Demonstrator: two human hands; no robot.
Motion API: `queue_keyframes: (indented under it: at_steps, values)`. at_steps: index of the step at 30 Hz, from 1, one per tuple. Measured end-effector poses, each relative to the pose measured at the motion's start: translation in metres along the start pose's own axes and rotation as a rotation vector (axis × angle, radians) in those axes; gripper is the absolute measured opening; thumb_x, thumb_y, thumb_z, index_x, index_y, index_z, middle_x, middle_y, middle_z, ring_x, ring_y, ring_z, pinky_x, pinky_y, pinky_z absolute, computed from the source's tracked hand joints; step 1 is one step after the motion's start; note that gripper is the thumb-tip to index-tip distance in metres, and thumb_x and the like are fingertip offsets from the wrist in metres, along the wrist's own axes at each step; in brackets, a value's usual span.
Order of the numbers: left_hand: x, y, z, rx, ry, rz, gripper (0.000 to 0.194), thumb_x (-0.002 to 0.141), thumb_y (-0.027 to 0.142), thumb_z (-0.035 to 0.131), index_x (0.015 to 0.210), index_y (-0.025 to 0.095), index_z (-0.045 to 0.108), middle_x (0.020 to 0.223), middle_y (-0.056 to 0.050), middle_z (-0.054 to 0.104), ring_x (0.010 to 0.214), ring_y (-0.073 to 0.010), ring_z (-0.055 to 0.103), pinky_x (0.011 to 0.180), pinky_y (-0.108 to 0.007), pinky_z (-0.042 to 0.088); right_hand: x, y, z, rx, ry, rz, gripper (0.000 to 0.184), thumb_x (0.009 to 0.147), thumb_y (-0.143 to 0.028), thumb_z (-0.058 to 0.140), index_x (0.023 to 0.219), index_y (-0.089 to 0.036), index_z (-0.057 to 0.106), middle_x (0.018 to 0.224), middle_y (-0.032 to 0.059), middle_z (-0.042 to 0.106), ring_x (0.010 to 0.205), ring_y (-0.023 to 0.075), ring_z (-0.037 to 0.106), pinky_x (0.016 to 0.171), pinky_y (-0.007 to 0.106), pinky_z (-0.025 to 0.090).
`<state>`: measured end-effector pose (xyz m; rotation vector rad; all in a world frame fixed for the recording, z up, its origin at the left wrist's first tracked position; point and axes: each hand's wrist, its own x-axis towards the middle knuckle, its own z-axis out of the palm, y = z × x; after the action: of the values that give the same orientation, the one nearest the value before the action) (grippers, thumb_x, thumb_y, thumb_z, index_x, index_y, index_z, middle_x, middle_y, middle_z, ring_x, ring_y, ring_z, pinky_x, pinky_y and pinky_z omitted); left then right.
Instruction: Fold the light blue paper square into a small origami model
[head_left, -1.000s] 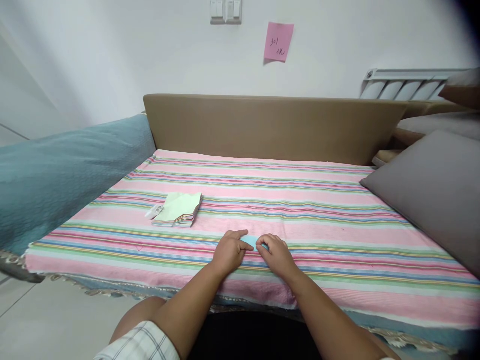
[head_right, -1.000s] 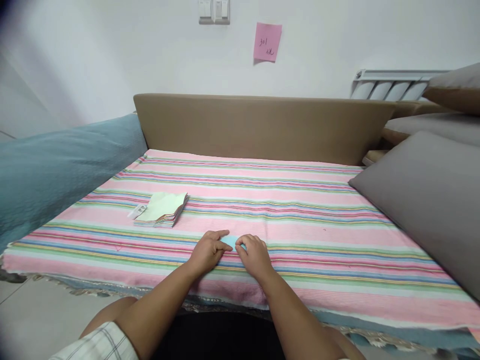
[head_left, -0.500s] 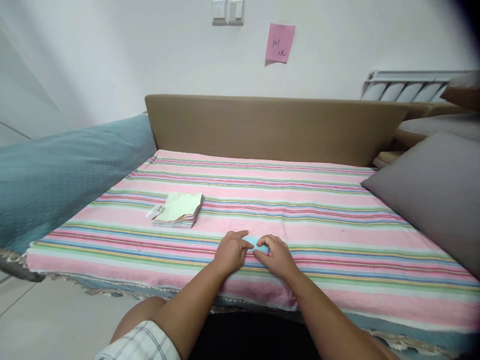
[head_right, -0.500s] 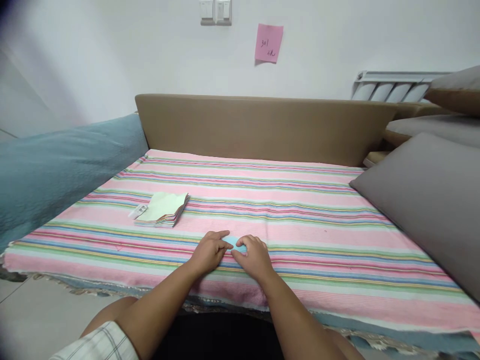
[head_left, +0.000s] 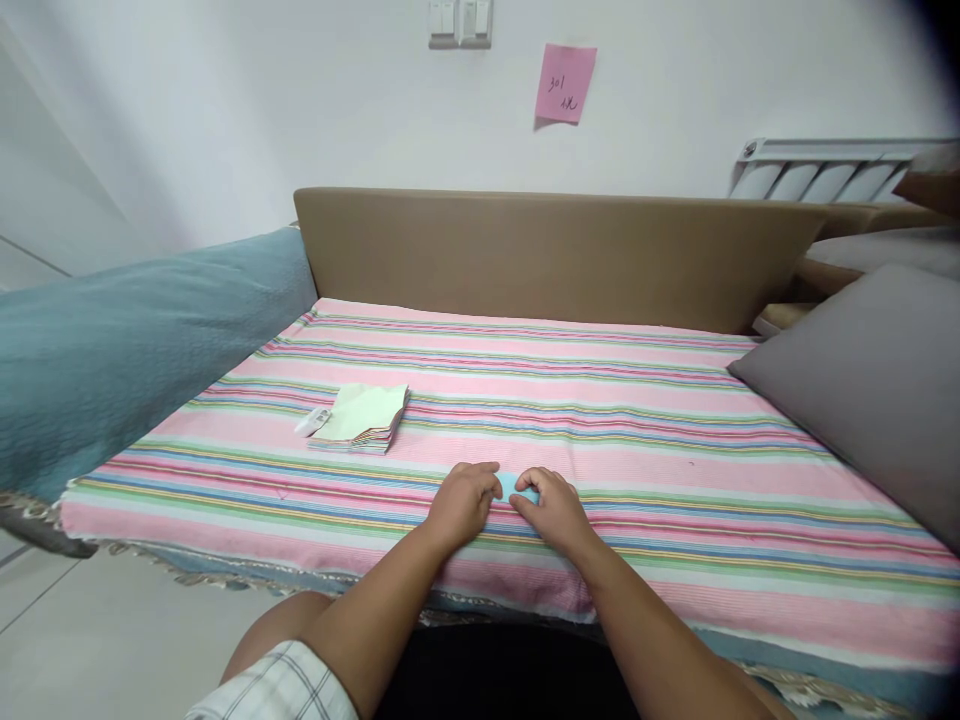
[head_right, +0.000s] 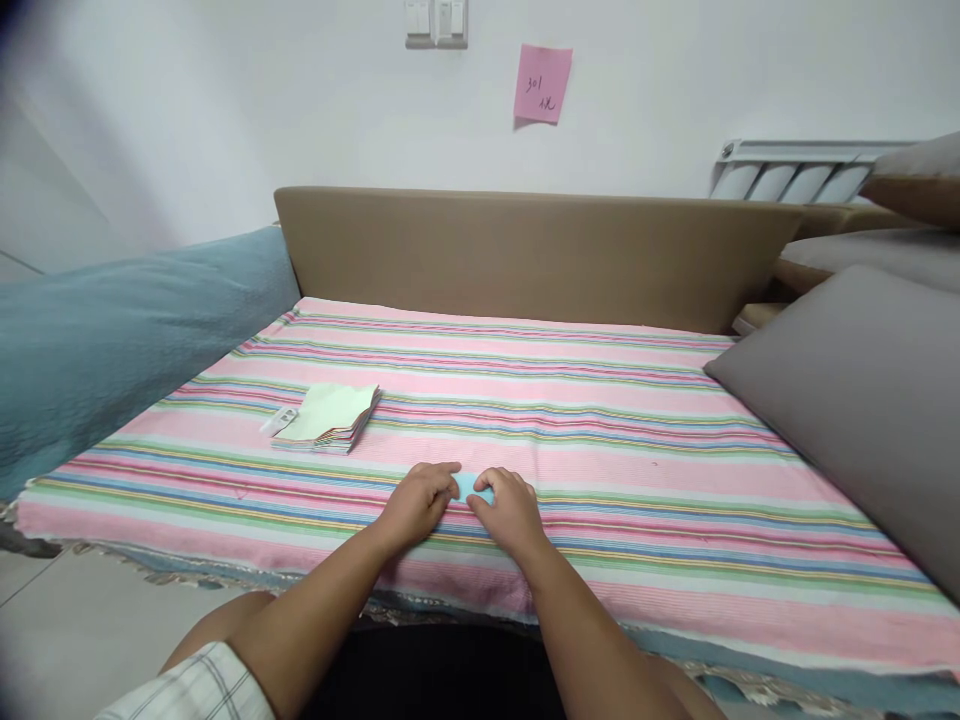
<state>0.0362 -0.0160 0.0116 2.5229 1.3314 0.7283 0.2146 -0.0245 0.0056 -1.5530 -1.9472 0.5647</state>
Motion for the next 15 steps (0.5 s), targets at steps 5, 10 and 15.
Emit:
queue_keyframes:
  at_steps: [5, 10, 15]
  values:
    - [-0.0024, -0.0015, 0.0023, 0.026, 0.003, 0.024, 0.032, 0.075, 0.005, 0.054, 0.087, 0.029, 0.073, 0.117, -0.003, 0.061, 0.096, -0.0211, 0.059, 0.085, -0.038, 0.046, 0.0008, 0.0004, 0.0004, 0.009, 0.003, 0.005, 0.007, 0.073, -0.029, 0.054, 0.077, -0.024, 0.057, 0.085, -0.0003, 0.063, 0.085, 0.0197, 0.054, 0.075, 0.032, 0.036]
    - [-0.0041, -0.0019, 0.005, 0.064, 0.011, 0.033, 0.032, 0.075, 0.006, 0.055, 0.088, 0.029, 0.073, 0.116, -0.004, 0.061, 0.095, -0.0218, 0.057, 0.084, -0.039, 0.047, 0.0003, 0.0023, -0.0027, 0.046, -0.02, -0.013, 0.011, 0.074, -0.027, 0.049, 0.079, -0.024, 0.059, 0.084, -0.0006, 0.063, 0.083, 0.0183, 0.054, 0.074, 0.03, 0.039]
    - [-0.0046, 0.0001, 0.006, 0.1, 0.015, 0.036, 0.031, 0.075, 0.006, 0.056, 0.09, 0.027, 0.073, 0.117, -0.005, 0.061, 0.095, -0.0221, 0.056, 0.085, -0.038, 0.047, -0.0014, 0.0015, -0.0042, 0.046, -0.026, -0.01, 0.013, 0.071, -0.027, 0.053, 0.082, -0.024, 0.059, 0.087, -0.001, 0.063, 0.082, 0.0177, 0.054, 0.076, 0.031, 0.038]
